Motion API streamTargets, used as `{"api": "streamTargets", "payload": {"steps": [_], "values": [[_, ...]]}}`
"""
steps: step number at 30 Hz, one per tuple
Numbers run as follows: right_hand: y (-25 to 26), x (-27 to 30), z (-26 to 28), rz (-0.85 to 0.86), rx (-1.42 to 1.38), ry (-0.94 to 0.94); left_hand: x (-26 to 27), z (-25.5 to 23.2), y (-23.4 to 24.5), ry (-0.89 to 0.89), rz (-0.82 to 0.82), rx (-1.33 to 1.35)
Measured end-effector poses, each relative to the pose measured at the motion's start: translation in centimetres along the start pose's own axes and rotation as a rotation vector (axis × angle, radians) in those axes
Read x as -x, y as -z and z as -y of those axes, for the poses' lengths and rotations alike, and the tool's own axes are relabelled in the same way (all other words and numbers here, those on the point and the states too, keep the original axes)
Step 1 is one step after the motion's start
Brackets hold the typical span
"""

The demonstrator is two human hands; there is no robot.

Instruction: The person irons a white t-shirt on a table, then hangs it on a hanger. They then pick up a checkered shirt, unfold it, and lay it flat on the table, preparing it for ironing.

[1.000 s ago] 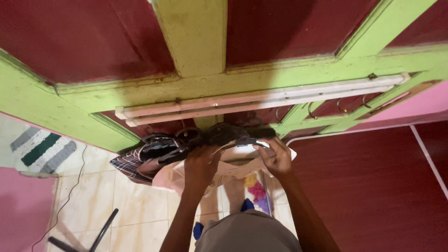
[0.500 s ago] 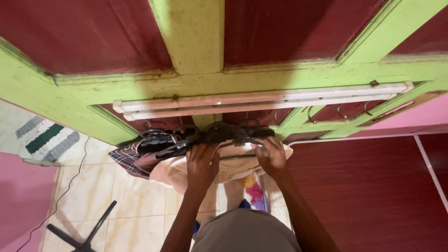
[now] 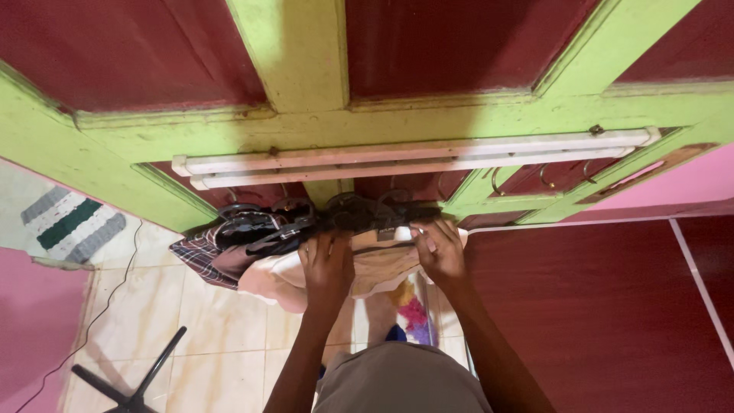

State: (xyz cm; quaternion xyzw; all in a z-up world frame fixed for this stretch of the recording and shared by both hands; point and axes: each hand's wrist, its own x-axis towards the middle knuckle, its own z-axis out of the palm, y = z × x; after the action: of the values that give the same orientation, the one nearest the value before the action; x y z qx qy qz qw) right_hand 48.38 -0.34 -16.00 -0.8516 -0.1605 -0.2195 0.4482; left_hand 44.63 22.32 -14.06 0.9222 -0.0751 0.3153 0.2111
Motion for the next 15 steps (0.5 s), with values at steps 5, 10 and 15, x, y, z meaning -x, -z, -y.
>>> {"api": "streamTargets", "payload": {"steps": [5,10,15], "values": [[0.7,-0.7,1.1,-0.015,0.026,0.052,0.0,-2.1,0.5,0.008,-0.033,0.039],[0.8,-0.9,-0.2,0.087,0.038,-0.013,1.2,-1.1,-0.9,0.007,0.008,0.103],[2.0,-0.5,0.3,0.035,-0.001,0.029,2.3,-0.8,-1.1,0.053,0.017,0.148]]}}
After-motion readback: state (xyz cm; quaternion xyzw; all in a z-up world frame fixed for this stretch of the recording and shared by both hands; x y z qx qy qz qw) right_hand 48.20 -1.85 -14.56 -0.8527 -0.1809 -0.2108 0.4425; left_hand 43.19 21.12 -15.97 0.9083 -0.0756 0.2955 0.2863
